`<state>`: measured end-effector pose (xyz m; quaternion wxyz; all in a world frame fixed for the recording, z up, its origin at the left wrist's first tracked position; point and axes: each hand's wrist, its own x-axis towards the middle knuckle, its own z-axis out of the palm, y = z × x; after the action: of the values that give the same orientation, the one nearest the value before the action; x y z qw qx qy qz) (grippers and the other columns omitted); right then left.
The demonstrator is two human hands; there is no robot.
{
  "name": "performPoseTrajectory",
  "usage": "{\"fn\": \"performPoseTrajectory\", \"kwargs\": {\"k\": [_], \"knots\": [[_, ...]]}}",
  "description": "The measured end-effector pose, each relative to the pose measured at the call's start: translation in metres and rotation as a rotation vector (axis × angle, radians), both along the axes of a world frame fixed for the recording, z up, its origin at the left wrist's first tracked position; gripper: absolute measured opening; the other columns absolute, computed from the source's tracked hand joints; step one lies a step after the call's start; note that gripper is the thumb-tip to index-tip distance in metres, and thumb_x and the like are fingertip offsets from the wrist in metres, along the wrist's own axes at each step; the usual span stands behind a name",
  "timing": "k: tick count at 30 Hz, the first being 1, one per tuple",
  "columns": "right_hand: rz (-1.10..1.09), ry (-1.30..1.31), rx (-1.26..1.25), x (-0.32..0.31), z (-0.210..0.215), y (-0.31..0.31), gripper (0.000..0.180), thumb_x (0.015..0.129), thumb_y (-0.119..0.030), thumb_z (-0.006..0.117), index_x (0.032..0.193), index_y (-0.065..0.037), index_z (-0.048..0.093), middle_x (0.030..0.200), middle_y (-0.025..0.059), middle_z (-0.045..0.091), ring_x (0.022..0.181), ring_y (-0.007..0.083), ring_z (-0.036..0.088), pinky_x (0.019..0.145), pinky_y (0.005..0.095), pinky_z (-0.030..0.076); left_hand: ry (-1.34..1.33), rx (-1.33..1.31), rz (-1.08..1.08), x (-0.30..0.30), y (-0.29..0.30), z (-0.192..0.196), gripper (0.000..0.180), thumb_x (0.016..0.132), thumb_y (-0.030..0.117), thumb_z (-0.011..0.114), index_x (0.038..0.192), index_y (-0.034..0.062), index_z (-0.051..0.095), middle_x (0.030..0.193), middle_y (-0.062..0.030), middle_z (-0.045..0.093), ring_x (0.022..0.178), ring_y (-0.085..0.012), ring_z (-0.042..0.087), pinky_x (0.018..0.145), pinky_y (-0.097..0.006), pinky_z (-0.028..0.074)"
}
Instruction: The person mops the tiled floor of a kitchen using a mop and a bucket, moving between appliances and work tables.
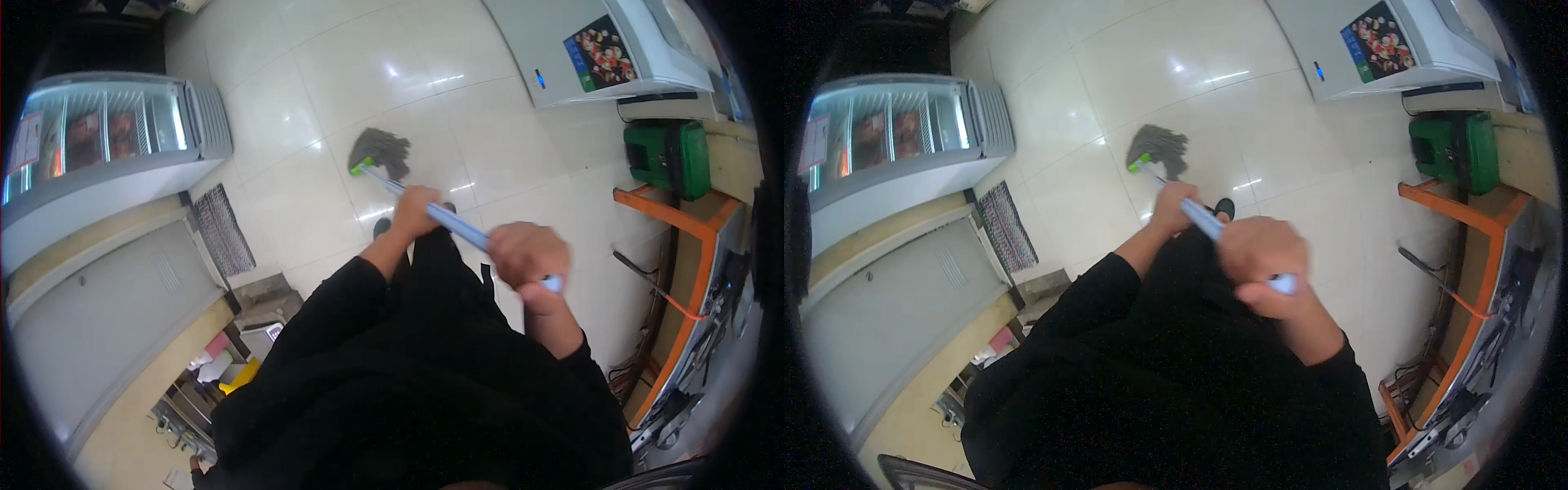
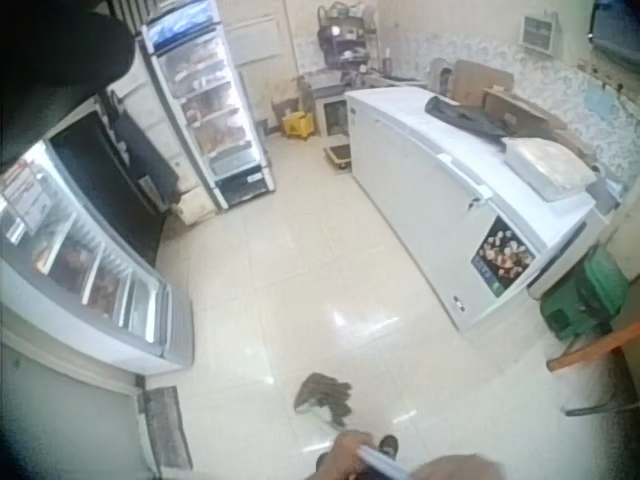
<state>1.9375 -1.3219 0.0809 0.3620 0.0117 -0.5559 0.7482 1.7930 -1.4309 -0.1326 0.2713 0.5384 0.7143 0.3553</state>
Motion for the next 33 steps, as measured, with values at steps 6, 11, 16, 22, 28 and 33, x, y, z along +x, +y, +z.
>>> {"fn": "performPoseTrajectory", "kwargs": {"k": [6, 11, 16, 22, 28, 33], "knots": [[0.288, -0.206, 0.251, -0.086, -0.106, -0.108, 0.022, 0.081, -0.011, 0.058, 0.064, -0.004, 0.046, 0.069, 0.0093, 0.052, 0.067, 0.0269, 0.052, 0.063, 0.036, 0.04, 0.251, -0.079, 0.323, -0.122, -0.153, -0.058, 0.013, 0.064, 0.013, 0.068, 0.061, 0.0096, 0.055, 0.063, -0.012, 0.056, 0.067, -0.0336, 0.058, 0.061, -0.043, 0.044], [0.291, -0.273, 0.002, -0.113, -0.144, -0.152, 0.023, 0.081, -0.009, 0.058, 0.064, -0.001, 0.045, 0.068, 0.0115, 0.049, 0.067, 0.028, 0.049, 0.066, 0.0373, 0.039, 0.488, -0.289, 0.493, -0.171, -0.206, -0.047, 0.022, 0.072, 0.017, 0.071, 0.06, 0.009, 0.055, 0.063, -0.0091, 0.057, 0.067, -0.032, 0.058, 0.066, -0.042, 0.044], [0.115, -0.187, 0.005, -0.089, -0.079, -0.11, 0.03, 0.081, -0.011, 0.058, 0.059, -0.002, 0.041, 0.061, 0.0109, 0.047, 0.061, 0.027, 0.047, 0.06, 0.0377, 0.038, 0.289, 0.055, 0.376, -0.146, -0.142, -0.025, 0.012, 0.062, 0.01, 0.068, 0.06, 0.0134, 0.057, 0.069, -0.0081, 0.061, 0.072, -0.0309, 0.058, 0.067, -0.041, 0.044], [0.112, -0.461, 0.158, 0.028, 0.018, -0.112, 0.035, 0.081, -0.019, 0.055, 0.052, -0.008, 0.036, 0.053, 0.0071, 0.047, 0.052, 0.0236, 0.049, 0.059, 0.0363, 0.04, -0.083, -0.349, -0.405, -0.02, -0.091, 0.026, 0.021, 0.074, 0.033, 0.065, 0.071, 0.012, 0.067, 0.073, -0.011, 0.064, 0.076, -0.0365, 0.062, 0.068, -0.046, 0.049], [-0.002, -0.495, 0.168, 0.091, -0.003, -0.157, 0.033, 0.085, -0.015, 0.053, 0.055, -0.008, 0.041, 0.057, 0.0086, 0.05, 0.056, 0.0251, 0.054, 0.062, 0.0386, 0.046, 0.101, -0.336, -0.839, 0.015, -0.097, -0.011, 0.023, 0.078, 0.035, 0.061, 0.075, 0.0139, 0.068, 0.073, -0.0141, 0.065, 0.075, -0.0349, 0.064, 0.067, -0.048, 0.049], [0.078, -0.831, 0.153, 0.045, -0.077, -0.16, 0.024, 0.082, -0.007, 0.055, 0.062, -0.003, 0.043, 0.066, 0.0121, 0.051, 0.066, 0.0304, 0.055, 0.069, 0.0439, 0.046, 0.363, -0.563, -0.651, -0.06, -0.086, -0.04, 0.013, 0.073, 0.024, 0.061, 0.074, 0.0149, 0.07, 0.082, -0.0075, 0.067, 0.083, -0.0295, 0.066, 0.077, -0.046, 0.044]]}}
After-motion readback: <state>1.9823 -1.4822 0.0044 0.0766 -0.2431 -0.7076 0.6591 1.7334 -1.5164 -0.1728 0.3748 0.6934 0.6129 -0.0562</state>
